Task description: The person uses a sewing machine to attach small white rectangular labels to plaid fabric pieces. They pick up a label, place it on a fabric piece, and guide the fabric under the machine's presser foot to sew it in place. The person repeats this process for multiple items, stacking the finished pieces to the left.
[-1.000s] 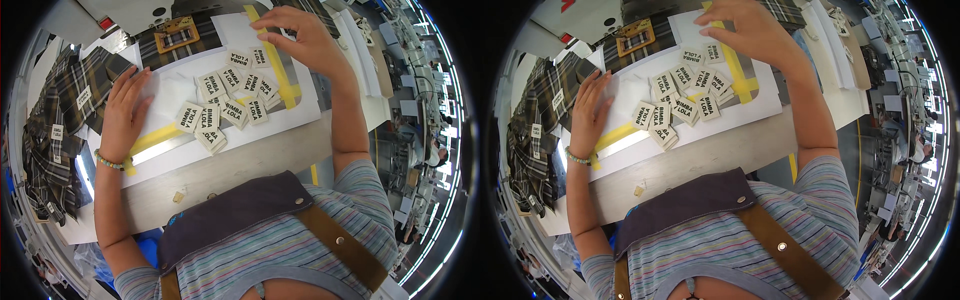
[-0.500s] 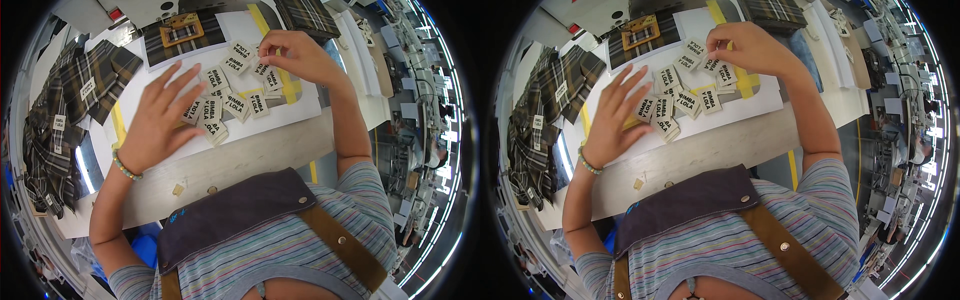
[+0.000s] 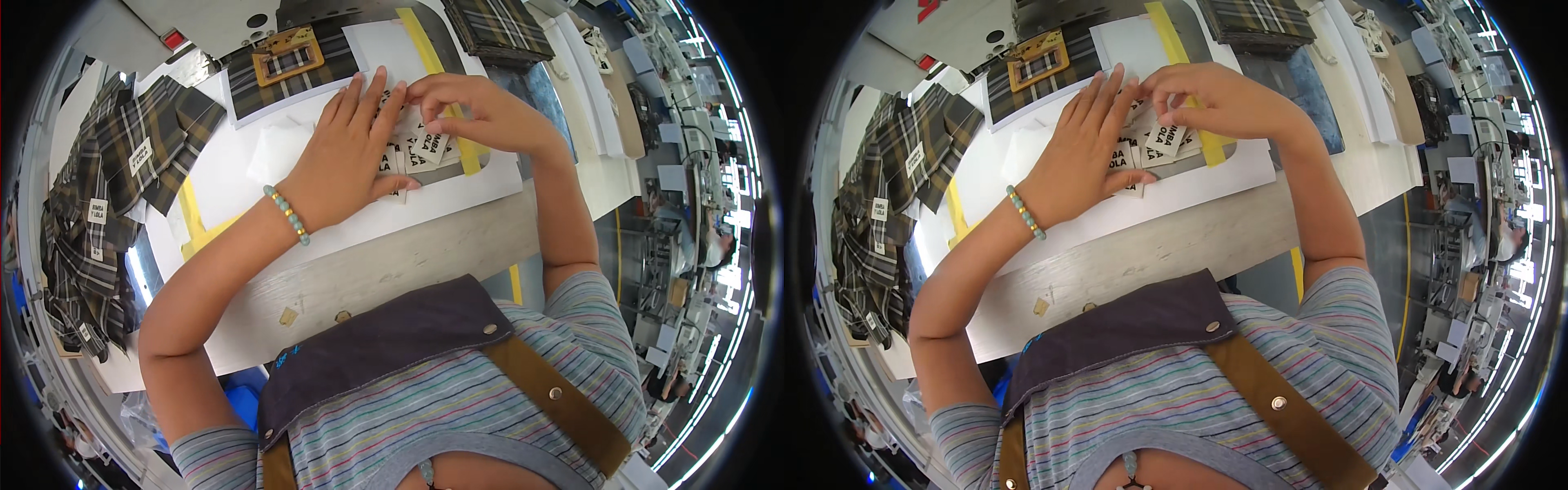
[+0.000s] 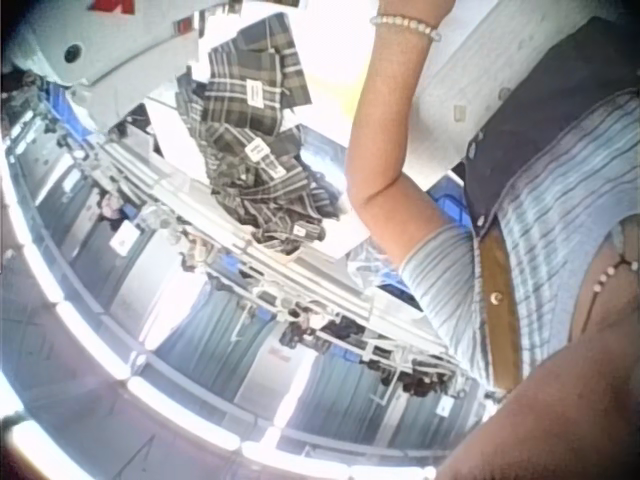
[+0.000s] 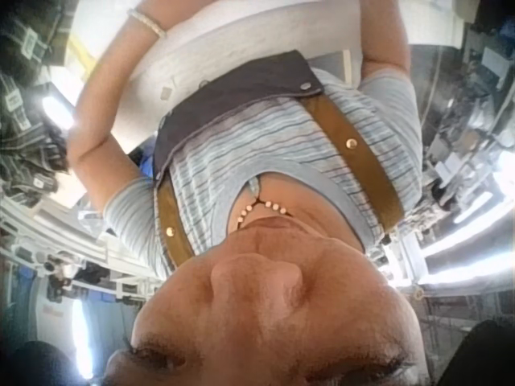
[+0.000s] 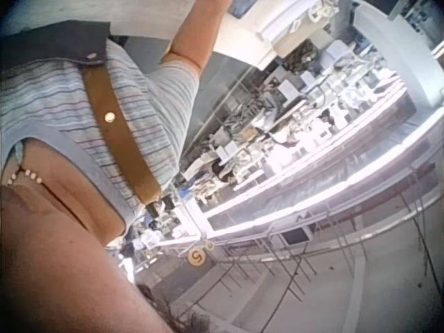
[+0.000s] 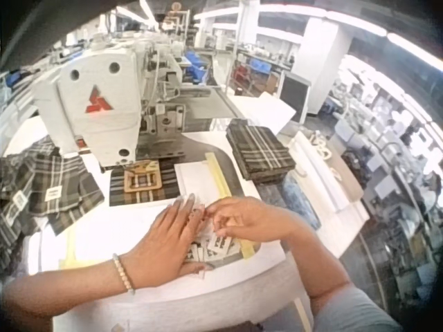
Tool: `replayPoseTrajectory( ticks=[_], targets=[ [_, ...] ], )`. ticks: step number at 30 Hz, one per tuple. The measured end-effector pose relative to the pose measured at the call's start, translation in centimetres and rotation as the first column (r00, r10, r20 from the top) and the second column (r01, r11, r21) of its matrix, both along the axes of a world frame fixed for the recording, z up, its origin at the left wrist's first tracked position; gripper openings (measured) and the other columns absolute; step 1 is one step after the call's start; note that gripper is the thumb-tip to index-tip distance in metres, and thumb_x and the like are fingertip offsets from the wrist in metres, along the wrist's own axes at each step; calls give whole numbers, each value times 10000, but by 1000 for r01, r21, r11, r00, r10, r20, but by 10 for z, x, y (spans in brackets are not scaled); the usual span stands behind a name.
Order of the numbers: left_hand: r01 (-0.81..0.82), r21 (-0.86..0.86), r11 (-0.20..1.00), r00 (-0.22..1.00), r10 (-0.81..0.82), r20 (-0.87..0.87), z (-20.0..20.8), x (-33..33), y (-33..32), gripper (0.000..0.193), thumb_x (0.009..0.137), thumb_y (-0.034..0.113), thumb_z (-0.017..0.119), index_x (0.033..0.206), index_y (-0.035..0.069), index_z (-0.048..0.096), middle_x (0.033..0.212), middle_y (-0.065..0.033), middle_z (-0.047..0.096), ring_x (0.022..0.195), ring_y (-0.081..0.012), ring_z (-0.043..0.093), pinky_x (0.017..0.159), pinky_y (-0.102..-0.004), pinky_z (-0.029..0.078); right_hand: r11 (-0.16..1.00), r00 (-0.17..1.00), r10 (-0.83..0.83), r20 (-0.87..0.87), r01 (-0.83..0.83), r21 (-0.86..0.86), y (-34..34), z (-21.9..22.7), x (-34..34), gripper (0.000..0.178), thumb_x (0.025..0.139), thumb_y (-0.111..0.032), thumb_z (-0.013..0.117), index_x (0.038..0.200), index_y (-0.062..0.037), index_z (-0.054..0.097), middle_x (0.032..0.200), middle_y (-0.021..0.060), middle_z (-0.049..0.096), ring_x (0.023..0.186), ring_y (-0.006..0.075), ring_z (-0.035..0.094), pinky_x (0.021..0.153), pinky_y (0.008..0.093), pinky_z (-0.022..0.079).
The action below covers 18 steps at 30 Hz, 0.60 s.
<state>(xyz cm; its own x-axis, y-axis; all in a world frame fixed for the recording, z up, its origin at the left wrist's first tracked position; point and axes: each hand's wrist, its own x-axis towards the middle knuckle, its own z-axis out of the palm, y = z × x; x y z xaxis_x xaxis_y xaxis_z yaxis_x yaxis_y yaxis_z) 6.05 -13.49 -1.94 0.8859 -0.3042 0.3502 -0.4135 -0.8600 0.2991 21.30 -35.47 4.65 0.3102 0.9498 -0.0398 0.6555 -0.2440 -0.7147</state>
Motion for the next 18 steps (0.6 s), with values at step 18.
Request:
replayPoseTrajectory(
  ticks=[18],
  targets=[
    [35, -155, 987, 999, -34, 9, 27, 2, 12, 980, 836, 442, 881, 1602, 32, 428, 1600, -267, 463, 1482, -454, 432, 1233, -490, 377, 996, 993, 79, -91, -81, -21, -6, 20, 2, 148, 978, -159, 741, 1010, -17, 717, 982, 48, 723, 897, 157, 670, 814, 322, 529]
  ],
)
